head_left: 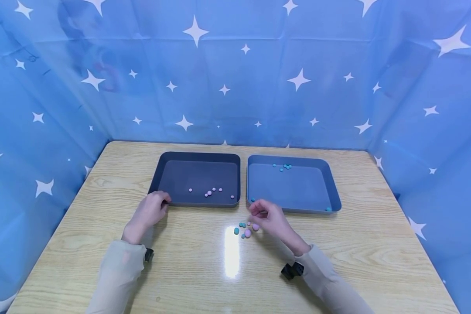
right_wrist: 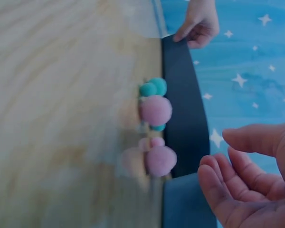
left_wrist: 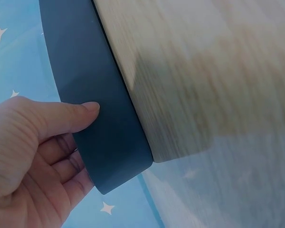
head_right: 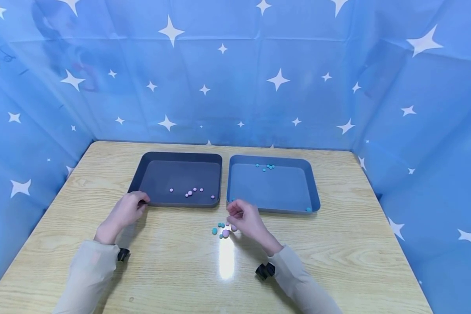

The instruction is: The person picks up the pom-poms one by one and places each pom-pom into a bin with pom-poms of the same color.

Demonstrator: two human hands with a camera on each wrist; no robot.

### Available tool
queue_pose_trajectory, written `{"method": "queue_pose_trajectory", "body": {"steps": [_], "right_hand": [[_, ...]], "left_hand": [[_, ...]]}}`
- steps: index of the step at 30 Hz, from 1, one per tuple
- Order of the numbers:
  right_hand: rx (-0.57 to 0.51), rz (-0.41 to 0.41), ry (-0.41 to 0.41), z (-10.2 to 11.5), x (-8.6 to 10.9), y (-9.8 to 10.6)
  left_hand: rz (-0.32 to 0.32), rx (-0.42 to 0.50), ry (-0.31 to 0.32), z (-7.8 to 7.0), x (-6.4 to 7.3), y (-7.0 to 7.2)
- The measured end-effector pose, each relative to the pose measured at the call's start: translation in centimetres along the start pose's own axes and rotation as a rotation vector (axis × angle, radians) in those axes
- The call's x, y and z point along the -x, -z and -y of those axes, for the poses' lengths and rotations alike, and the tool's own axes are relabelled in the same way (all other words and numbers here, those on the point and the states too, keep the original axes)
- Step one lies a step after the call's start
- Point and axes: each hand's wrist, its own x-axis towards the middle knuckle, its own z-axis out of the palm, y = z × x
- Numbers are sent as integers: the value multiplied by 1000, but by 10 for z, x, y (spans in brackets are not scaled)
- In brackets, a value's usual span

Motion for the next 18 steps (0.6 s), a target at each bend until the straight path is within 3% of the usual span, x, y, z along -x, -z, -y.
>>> {"method": "queue_pose_trajectory", "body": {"steps": [8, 18], "right_hand": [[59, 26, 31, -16, 4, -2], [139, 64, 68, -19, 9, -4]], "left_hand": [[1, -1, -4, 0, -1, 0], [3, 6, 5, -1, 0, 1]]}}
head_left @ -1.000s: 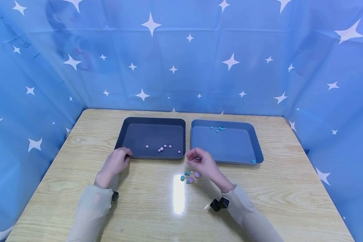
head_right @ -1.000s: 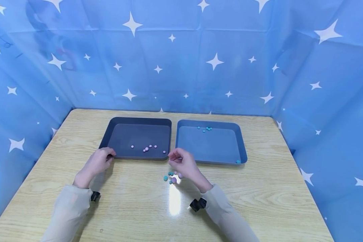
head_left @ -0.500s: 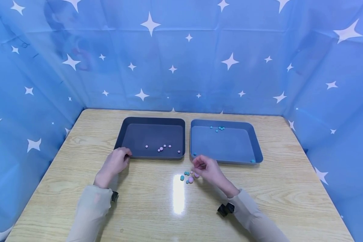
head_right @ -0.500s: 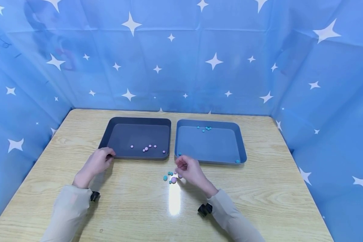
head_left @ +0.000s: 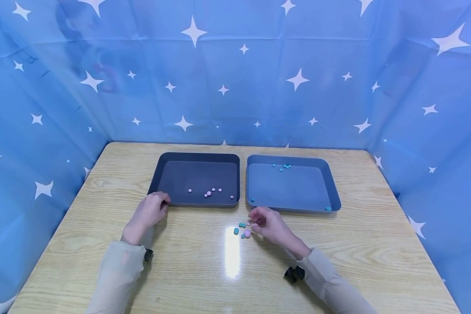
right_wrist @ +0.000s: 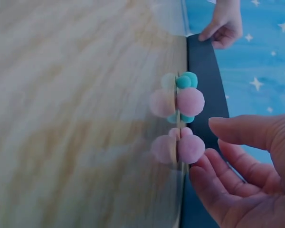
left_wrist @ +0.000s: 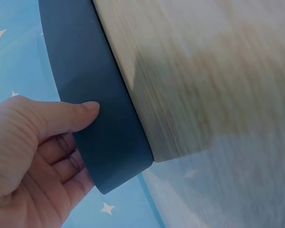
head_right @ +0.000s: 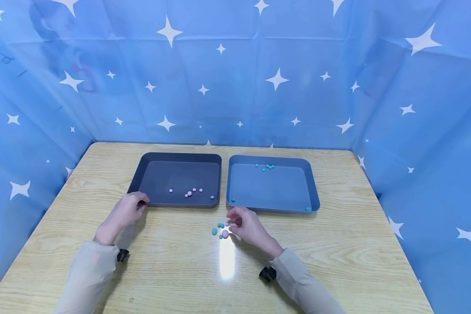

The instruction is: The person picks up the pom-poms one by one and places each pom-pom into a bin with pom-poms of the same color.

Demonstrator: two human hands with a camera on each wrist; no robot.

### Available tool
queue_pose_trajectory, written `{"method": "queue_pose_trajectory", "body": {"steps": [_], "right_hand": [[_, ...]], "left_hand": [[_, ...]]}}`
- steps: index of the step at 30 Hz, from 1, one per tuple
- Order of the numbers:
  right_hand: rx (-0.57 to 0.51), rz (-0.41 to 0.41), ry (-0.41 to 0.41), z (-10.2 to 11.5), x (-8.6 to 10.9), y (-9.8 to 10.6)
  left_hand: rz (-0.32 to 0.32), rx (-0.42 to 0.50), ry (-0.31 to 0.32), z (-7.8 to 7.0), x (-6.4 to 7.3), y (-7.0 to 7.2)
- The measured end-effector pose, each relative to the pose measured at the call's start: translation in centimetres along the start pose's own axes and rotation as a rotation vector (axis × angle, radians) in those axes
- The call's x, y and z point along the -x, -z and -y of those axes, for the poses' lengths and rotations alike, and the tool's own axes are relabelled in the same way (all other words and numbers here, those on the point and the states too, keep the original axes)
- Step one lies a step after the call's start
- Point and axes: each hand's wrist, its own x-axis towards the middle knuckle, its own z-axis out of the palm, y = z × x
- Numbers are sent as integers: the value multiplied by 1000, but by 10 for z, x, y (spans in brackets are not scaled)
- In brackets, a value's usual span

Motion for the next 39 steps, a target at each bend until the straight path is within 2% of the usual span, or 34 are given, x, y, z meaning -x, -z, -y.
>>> {"method": "queue_pose_trajectory", "body": {"steps": [8, 21, 39], "right_hand": [[17, 8, 26, -2, 1, -3], [27, 35, 24, -4, 0, -3], [-15, -30, 39, 12, -8, 4]], "left_hand": [[4, 3, 6, 0, 0, 0], [-8, -3, -9, 1, 0, -1], [3, -7, -2, 2, -1, 0]]}}
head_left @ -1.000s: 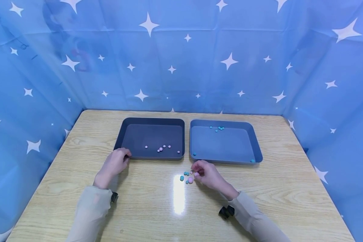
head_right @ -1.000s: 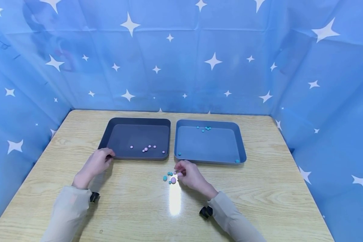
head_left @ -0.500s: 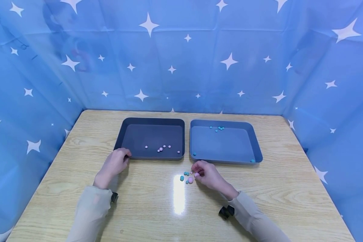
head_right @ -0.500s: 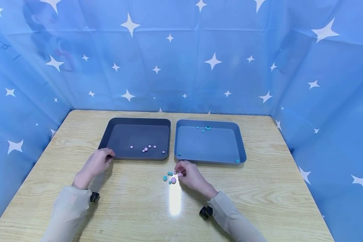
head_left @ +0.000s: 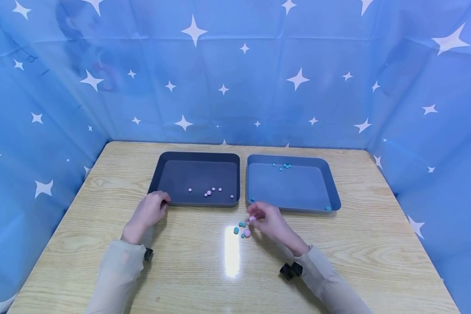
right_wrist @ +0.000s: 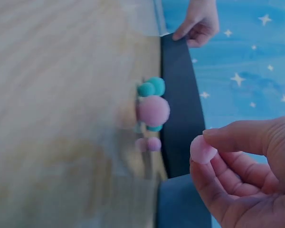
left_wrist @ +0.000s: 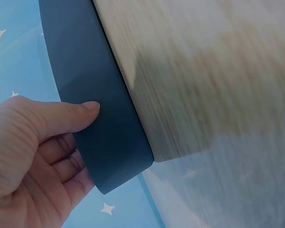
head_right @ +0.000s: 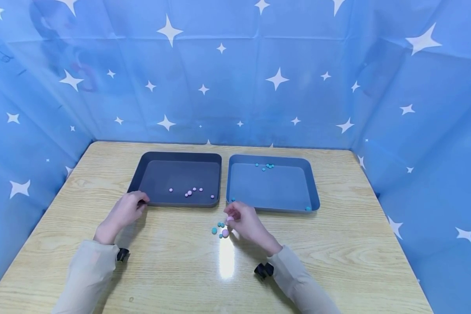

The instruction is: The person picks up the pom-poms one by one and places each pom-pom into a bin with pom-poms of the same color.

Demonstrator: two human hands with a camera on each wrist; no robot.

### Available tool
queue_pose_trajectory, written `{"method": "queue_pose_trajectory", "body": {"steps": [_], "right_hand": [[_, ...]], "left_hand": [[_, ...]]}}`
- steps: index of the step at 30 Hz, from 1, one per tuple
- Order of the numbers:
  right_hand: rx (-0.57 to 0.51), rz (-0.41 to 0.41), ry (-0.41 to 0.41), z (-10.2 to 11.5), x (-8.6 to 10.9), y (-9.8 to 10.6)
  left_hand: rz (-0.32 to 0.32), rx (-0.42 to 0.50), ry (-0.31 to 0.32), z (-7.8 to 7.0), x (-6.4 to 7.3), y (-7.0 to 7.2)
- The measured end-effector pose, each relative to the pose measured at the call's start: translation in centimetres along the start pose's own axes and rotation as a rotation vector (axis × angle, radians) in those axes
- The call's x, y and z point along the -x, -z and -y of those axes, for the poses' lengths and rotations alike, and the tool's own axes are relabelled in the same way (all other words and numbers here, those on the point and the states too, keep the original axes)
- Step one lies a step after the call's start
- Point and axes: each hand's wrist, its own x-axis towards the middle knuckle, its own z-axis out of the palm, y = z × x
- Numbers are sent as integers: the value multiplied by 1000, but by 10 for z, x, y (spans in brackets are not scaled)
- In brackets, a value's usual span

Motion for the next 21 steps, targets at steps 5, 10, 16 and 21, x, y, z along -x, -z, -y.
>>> {"method": "queue_pose_trajectory", "body": {"steps": [5, 10, 16, 21], "right_hand": [[-12, -8, 9, 7, -8, 4], [-18, -37, 40, 11, -18, 6], [-26, -64, 33, 19, -30, 6], [-45, -72, 48, 24, -39, 6]], "left_hand": [[2, -5, 3, 0, 0, 0], [8, -6, 1, -1, 0, 1], [8, -8, -1, -2, 0, 2], [14, -11, 5, -2, 0, 2]]}}
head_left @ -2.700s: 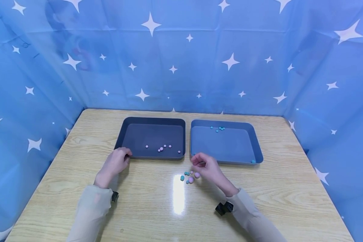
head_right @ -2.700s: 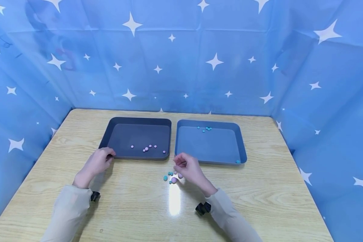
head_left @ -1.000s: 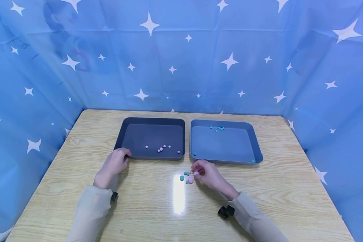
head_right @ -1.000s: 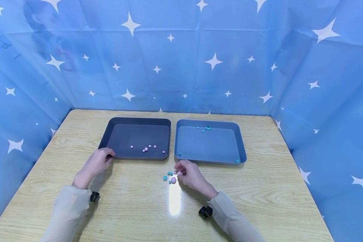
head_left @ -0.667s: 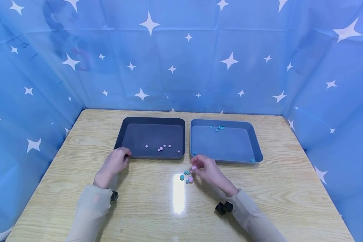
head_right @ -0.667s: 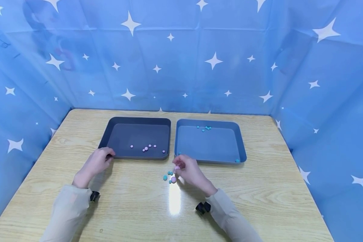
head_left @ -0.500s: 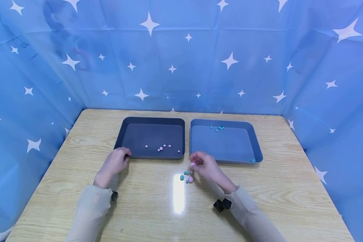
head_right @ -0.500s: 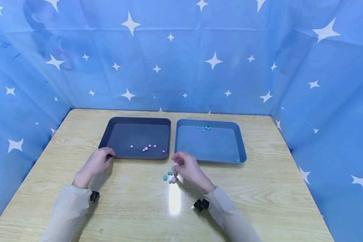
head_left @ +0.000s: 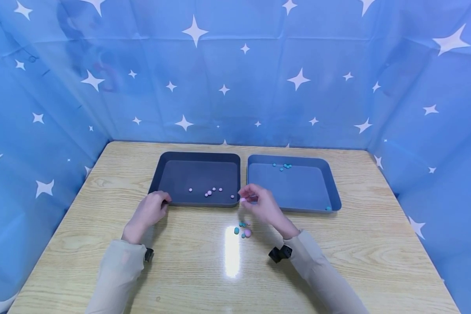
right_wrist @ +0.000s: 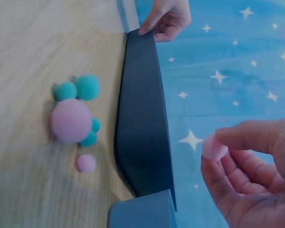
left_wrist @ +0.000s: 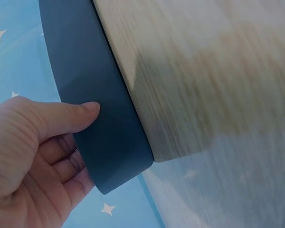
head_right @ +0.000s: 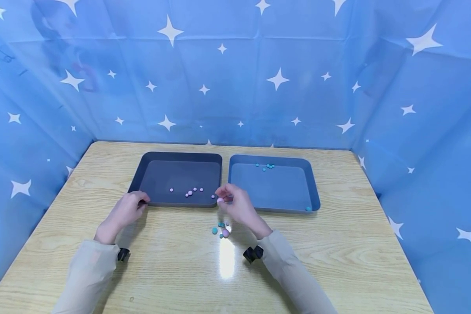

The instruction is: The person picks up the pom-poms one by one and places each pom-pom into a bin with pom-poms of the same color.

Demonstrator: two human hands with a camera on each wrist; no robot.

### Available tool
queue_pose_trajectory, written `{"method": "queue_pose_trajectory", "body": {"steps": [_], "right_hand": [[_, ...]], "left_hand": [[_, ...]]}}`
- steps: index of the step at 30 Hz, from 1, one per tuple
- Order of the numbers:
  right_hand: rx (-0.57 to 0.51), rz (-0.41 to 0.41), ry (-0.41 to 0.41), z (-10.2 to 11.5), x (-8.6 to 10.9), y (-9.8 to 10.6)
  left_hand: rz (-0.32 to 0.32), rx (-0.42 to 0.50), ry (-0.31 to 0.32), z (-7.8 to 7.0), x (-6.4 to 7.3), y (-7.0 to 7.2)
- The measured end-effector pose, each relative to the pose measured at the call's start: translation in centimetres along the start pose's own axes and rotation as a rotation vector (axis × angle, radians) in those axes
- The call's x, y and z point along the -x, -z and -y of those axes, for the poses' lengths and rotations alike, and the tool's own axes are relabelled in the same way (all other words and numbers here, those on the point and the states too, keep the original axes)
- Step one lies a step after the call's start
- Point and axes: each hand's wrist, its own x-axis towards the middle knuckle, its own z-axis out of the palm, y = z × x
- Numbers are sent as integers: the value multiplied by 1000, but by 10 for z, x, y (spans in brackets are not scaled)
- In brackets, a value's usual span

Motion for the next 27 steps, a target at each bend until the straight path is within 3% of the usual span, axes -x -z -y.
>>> {"method": "queue_pose_trajectory", "body": {"steps": [18, 27], "right_hand": [[-104, -39, 10, 14, -27, -12], [-145, -49, 7, 51, -33, -10]], "left_hand": [[-9, 4, -12, 0, 0, 0], [-15, -1, -19, 0, 0, 1]]}}
